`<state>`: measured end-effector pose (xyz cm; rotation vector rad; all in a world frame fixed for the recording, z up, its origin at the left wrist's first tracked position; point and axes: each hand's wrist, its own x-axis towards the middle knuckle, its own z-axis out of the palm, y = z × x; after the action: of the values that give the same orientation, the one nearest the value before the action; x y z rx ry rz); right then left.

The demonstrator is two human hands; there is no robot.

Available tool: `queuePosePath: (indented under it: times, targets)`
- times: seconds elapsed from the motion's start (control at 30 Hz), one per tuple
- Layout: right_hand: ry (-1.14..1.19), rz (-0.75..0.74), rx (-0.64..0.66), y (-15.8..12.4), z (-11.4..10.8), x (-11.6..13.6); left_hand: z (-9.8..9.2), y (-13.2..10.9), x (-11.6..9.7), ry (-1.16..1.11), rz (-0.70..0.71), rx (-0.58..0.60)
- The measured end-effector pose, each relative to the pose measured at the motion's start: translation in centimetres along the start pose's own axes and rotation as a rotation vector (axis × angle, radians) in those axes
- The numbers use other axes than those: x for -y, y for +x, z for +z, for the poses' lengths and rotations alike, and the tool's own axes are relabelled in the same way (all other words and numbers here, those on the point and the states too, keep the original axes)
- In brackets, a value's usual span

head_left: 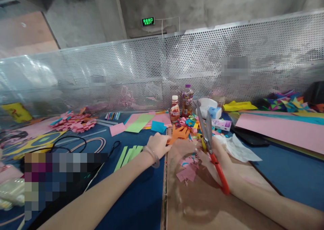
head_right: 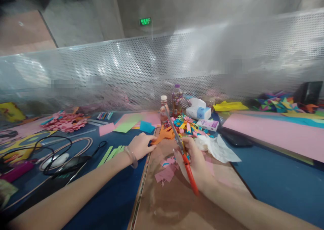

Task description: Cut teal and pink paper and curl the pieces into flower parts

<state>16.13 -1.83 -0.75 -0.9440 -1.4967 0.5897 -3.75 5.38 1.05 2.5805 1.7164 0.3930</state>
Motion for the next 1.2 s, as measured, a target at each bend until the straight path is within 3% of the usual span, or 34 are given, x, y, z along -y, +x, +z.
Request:
queuePosePath:
  times: [0.3,0.47,0.73,0.93,1.2]
  targets:
    - [-0.011,0.008,0.032,0.0,0.0,-0.1,-0.2,0.1,0.4,-0.17,-0.049,-0.037]
    - [-0.01,0.019,0.041,0.0,0.0,-0.1,-0.6,0.8,0.9,-0.625,-0.134,-0.168]
    - [0.004,0.069,0.07,0.3,-0.1,-0.5,-0.6,1.5,3.0,-1.002,-0.294,-0.278]
    - [0.025,0.091,0.144,0.3,0.0,-0.6,-0.6,1.7,2.7,-1.309,-0.286,-0.38]
    - [0.024,0.12,0.2,0.3,0.0,-0.6,-0.4,2.0,3.7,-1.299,-0.35,-0.612]
